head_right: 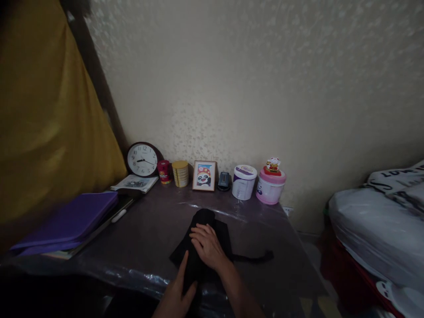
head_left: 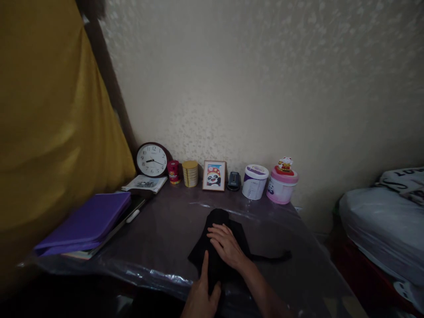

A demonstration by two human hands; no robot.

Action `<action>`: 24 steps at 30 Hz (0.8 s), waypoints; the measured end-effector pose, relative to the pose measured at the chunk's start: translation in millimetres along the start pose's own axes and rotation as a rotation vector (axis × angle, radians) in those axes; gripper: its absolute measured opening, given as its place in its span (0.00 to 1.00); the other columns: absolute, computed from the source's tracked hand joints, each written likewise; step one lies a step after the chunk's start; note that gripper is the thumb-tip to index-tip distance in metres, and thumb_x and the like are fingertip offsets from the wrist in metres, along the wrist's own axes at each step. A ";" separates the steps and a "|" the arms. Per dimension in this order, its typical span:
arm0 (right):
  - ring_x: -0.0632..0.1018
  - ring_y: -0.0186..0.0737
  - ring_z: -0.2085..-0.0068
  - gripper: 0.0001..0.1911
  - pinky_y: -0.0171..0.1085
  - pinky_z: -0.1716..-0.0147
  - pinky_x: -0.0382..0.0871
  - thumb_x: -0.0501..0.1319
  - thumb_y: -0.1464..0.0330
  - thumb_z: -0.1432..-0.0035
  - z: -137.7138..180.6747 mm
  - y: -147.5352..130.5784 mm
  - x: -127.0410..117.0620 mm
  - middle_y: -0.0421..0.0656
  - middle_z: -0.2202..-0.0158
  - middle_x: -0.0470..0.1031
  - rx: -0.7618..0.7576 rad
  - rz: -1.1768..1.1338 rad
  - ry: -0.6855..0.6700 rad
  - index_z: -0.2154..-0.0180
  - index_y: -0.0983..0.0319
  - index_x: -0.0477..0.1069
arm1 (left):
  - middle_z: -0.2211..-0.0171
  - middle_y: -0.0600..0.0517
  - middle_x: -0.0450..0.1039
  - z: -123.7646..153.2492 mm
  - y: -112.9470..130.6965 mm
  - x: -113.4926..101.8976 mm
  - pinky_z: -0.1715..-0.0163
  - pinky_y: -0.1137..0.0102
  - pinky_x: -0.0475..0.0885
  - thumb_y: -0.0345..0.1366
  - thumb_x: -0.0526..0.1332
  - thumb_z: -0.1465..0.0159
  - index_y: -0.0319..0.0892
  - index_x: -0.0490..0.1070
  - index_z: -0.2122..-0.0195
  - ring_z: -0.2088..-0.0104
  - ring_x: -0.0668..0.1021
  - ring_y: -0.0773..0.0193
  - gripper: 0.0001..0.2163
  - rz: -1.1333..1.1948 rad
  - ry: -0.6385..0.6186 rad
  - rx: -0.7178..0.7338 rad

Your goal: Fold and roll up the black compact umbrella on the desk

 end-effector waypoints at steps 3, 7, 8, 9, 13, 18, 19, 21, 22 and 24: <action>0.65 0.35 0.45 0.15 0.46 0.43 0.49 0.49 0.68 0.39 -22.4 19.5 2.1 0.39 0.52 0.73 0.022 0.057 -0.001 0.57 0.56 0.72 | 0.52 0.43 0.72 0.6 -1.2 -1.1 0.48 0.72 0.61 0.31 0.51 0.40 0.34 0.32 0.37 0.49 0.71 0.63 0.34 0.008 0.005 -0.047; 0.66 0.35 0.46 0.15 0.43 0.44 0.52 0.49 0.69 0.40 -43.2 42.4 0.5 0.39 0.53 0.74 0.105 0.129 0.055 0.58 0.57 0.73 | 0.51 0.43 0.71 -0.1 -2.9 -1.5 0.47 0.71 0.60 0.32 0.51 0.40 0.35 0.33 0.37 0.48 0.71 0.63 0.34 0.011 0.003 -0.069; 0.66 0.36 0.46 0.15 0.43 0.45 0.53 0.48 0.69 0.40 -45.9 47.8 -1.4 0.40 0.52 0.73 0.133 0.141 0.081 0.58 0.58 0.72 | 0.51 0.43 0.71 -0.5 -3.0 -1.2 0.47 0.71 0.60 0.31 0.52 0.40 0.36 0.32 0.37 0.48 0.71 0.63 0.34 0.015 -0.001 -0.062; 0.66 0.37 0.45 0.16 0.42 0.45 0.53 0.48 0.69 0.40 -47.1 53.6 -4.1 0.41 0.51 0.72 0.165 0.153 0.111 0.56 0.60 0.72 | 0.51 0.43 0.71 -0.8 -3.4 -0.8 0.47 0.71 0.61 0.31 0.52 0.40 0.36 0.32 0.37 0.48 0.71 0.63 0.34 0.022 -0.006 -0.053; 0.70 0.40 0.49 0.18 0.41 0.49 0.60 0.47 0.71 0.41 -33.6 85.5 -23.3 0.47 0.52 0.72 0.325 0.195 0.232 0.53 0.65 0.69 | 0.48 0.43 0.68 -1.9 -5.8 -2.6 0.47 0.70 0.61 0.32 0.50 0.39 0.36 0.32 0.37 0.46 0.68 0.63 0.33 0.083 0.008 -0.008; 0.74 0.41 0.54 0.19 0.43 0.53 0.65 0.45 0.74 0.43 8.3 107.9 -44.3 0.49 0.56 0.74 0.412 0.220 0.273 0.56 0.65 0.70 | 0.43 0.43 0.61 -2.6 -5.5 -8.7 0.46 0.69 0.61 0.34 0.51 0.39 0.36 0.35 0.37 0.44 0.66 0.63 0.32 0.235 0.044 0.041; 0.74 0.41 0.54 0.19 0.43 0.52 0.65 0.46 0.73 0.42 14.4 105.4 -43.5 0.48 0.56 0.74 0.396 0.219 0.255 0.56 0.64 0.71 | 0.43 0.43 0.61 -2.4 -5.3 -9.8 0.46 0.69 0.61 0.34 0.51 0.39 0.36 0.36 0.37 0.44 0.66 0.63 0.32 0.258 0.046 0.034; 0.73 0.38 0.53 0.17 0.40 0.51 0.64 0.47 0.72 0.42 21.7 95.9 -35.7 0.44 0.56 0.74 0.339 0.208 0.193 0.57 0.61 0.71 | 0.44 0.44 0.64 -1.4 -5.4 -11.2 0.48 0.69 0.64 0.35 0.51 0.39 0.37 0.35 0.37 0.47 0.70 0.63 0.32 0.290 0.044 -0.005; 0.72 0.37 0.52 0.16 0.39 0.50 0.63 0.49 0.72 0.42 23.4 90.9 -30.0 0.43 0.55 0.74 0.311 0.203 0.158 0.57 0.60 0.71 | 0.46 0.45 0.65 -0.7 -5.8 -10.9 0.51 0.69 0.66 0.35 0.50 0.38 0.38 0.34 0.37 0.51 0.73 0.63 0.32 0.299 0.034 -0.034; 0.70 0.38 0.49 0.15 0.39 0.49 0.61 0.51 0.72 0.43 24.3 85.8 -19.1 0.42 0.53 0.73 0.288 0.207 0.107 0.57 0.59 0.72 | 0.48 0.46 0.68 1.1 -6.3 -9.4 0.58 0.69 0.71 0.36 0.49 0.38 0.41 0.32 0.37 0.61 0.78 0.64 0.32 0.308 0.006 -0.084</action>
Point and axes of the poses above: each hand's wrist, its own z-axis away from the middle knuckle, its own x-axis out of the palm, y = z × x, the point moved 9 cm from there along -z, towards the middle knuckle
